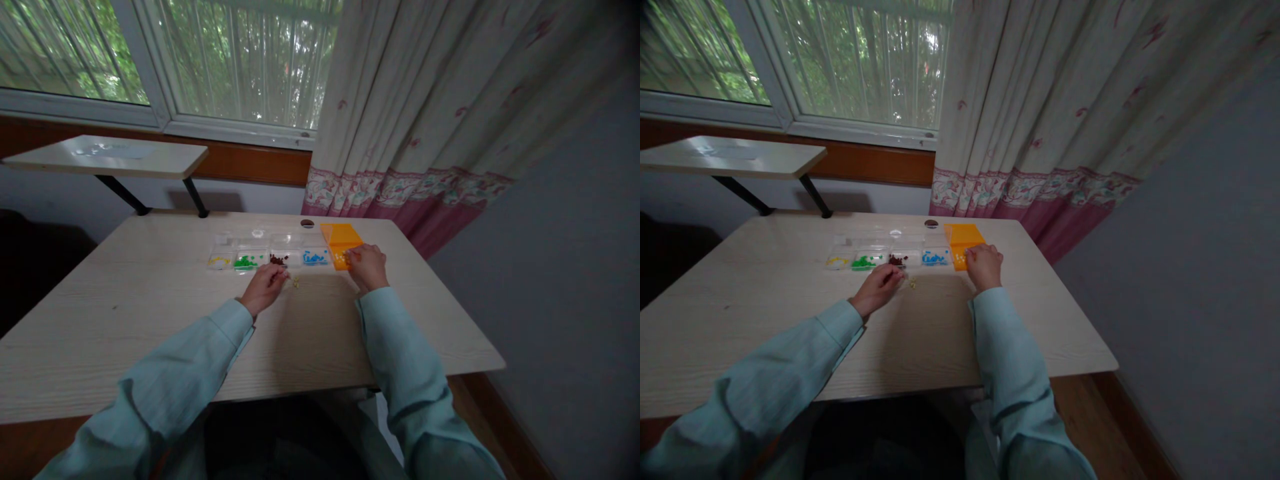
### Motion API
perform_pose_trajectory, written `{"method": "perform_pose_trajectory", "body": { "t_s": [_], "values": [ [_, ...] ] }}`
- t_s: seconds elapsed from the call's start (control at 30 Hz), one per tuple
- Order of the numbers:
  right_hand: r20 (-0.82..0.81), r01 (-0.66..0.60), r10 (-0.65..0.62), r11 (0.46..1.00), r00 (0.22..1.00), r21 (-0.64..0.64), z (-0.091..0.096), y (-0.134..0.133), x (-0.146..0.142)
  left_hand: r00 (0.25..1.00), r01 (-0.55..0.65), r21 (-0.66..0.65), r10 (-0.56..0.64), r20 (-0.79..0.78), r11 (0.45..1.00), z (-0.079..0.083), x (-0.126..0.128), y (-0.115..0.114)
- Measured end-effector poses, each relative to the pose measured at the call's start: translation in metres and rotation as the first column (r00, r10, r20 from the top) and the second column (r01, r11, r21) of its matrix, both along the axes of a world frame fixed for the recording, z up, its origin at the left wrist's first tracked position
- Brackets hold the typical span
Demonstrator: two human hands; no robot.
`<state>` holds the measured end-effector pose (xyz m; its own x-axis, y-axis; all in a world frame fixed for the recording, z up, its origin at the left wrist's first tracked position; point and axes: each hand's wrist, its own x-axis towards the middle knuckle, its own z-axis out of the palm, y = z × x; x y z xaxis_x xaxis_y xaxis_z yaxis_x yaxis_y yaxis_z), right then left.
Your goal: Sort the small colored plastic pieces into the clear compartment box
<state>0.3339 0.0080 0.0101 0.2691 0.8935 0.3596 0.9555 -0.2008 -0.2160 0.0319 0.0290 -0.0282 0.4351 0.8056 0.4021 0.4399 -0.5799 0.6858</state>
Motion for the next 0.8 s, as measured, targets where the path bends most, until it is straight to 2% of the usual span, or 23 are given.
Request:
{"method": "perform_pose_trajectory", "body": {
  "t_s": [0.13, 0.37, 0.57, 0.8],
  "values": [
    [-0.043, -0.053, 0.056, 0.997, 0.998, 0.063, 0.006, 0.001, -0.008, 0.998, 0.050, 0.016, -0.050, -0.029, 0.999, 0.004, -0.002, -0.003],
    [-0.032, -0.215, 0.219, 0.972, 0.975, 0.092, 0.002, 0.002, -0.033, 0.964, 0.168, 0.109, -0.140, -0.227, 0.980, 0.007, -0.003, -0.007],
    [-0.019, -0.301, 0.304, 0.950, 0.953, 0.082, -0.001, -0.001, -0.054, 0.953, 0.149, 0.138, -0.105, -0.284, 0.979, 0.003, -0.002, -0.008],
    [-0.006, -0.348, 0.350, 0.934, 0.937, 0.081, -0.001, -0.002, -0.058, 0.952, 0.159, 0.148, -0.112, -0.285, 0.976, 0.003, -0.002, -0.009]
  ]
}}
